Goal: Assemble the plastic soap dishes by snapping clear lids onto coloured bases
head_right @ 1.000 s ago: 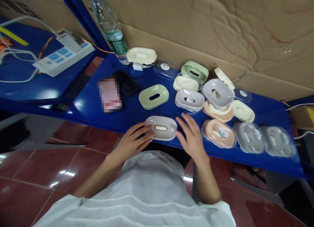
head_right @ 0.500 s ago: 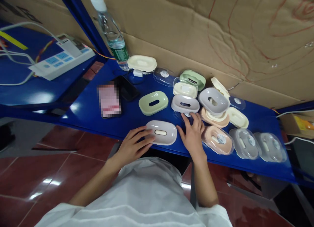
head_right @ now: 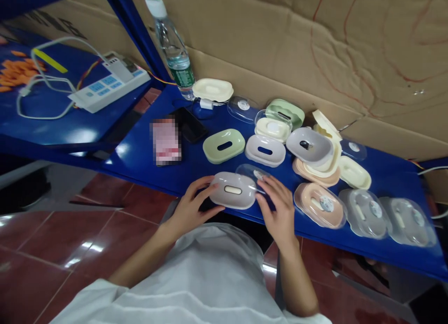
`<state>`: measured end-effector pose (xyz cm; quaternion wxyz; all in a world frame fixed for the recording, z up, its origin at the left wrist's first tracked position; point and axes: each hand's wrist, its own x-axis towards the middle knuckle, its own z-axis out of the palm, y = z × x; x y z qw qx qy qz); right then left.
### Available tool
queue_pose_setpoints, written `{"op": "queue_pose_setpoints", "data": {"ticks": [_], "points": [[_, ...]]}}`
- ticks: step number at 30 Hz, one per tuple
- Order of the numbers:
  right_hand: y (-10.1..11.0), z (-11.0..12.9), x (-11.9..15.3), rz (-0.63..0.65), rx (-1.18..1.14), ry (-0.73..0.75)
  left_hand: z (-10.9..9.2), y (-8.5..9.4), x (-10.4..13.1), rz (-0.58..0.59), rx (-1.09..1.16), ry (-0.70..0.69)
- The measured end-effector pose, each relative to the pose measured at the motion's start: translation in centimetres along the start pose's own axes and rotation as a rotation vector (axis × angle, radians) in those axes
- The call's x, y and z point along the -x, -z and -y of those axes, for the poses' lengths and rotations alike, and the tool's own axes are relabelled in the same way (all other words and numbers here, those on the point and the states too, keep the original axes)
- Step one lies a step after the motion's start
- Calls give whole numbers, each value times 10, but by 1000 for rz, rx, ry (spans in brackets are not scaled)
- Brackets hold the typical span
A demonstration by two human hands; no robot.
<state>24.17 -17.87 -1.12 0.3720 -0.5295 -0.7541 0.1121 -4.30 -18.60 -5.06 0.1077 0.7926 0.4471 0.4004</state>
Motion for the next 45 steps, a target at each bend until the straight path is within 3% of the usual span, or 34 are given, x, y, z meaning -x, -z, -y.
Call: {"op": "queue_pose_setpoints", "data": {"ticks": [6, 13, 19, 27, 32, 36, 45], "points": [[-19, 23, 10, 56, 80, 257, -2, -5, -11, 61, -14, -27], [-16, 16, 11, 195, 163, 353, 3, 9, -12, 151, 3, -51], [-19, 19, 20, 231, 227, 434, 0, 11, -2, 179, 118, 65], [-14, 12, 15, 184, 102, 380, -5, 10, -13, 160, 115, 25], [-7, -4, 12, 238, 41, 336, -8, -2, -11, 176, 31, -6], [-8, -7, 12, 247, 18, 353, -8, -13, -2, 123, 15, -29], [-15, -6, 13, 287, 89, 377, -7, -14, 4, 110, 64, 65]]}}
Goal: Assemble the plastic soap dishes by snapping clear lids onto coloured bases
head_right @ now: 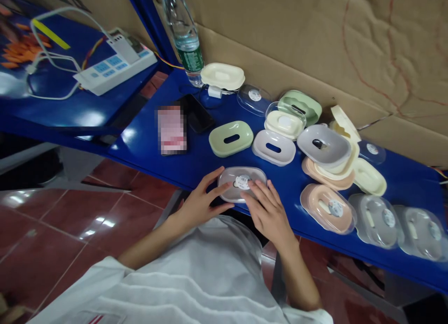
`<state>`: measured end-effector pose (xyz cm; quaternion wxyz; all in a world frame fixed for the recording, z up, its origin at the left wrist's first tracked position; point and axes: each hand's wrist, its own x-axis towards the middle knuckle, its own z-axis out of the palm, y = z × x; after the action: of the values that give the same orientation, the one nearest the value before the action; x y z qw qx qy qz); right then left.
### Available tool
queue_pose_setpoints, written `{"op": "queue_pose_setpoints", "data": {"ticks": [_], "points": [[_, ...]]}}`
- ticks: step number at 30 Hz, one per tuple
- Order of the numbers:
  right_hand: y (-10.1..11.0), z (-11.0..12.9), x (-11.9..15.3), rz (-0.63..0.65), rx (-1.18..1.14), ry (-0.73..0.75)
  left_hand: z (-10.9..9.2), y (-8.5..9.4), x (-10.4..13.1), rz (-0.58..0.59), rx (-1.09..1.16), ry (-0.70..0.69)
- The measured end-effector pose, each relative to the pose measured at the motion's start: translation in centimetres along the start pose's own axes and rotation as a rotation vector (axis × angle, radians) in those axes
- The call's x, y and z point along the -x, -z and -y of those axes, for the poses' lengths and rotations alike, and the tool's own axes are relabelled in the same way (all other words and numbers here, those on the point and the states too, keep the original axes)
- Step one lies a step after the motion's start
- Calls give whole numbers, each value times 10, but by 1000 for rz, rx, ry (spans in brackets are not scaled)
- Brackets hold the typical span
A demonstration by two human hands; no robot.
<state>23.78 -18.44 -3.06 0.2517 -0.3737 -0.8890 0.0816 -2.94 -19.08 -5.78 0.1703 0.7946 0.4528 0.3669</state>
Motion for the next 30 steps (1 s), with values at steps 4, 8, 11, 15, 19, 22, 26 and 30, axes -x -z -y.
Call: {"op": "queue_pose_setpoints", "data": {"ticks": [4, 8, 11, 15, 19, 22, 26, 30], "points": [[3, -1, 3, -28, -10, -66, -3, 3, -5, 4, 82, 37], [13, -1, 13, 49, -120, -196, -7, 7, -3, 115, 195, -41], [21, 5, 21, 135, -181, -235, -9, 9, -1, 157, 241, -64], [25, 16, 25, 115, -133, -279, -15, 12, -6, 178, 264, -103], [23, 18, 21, 72, -73, -299, -20, 16, -18, 215, 239, -141], [20, 17, 17, 53, -78, -286, -20, 18, -23, 215, 216, -165], [45, 19, 23, 26, -119, -277, -18, 26, -22, 235, 234, -189], [132, -8, 52, -228, 106, -536, -10, 41, -23, 152, 183, -165]]}}
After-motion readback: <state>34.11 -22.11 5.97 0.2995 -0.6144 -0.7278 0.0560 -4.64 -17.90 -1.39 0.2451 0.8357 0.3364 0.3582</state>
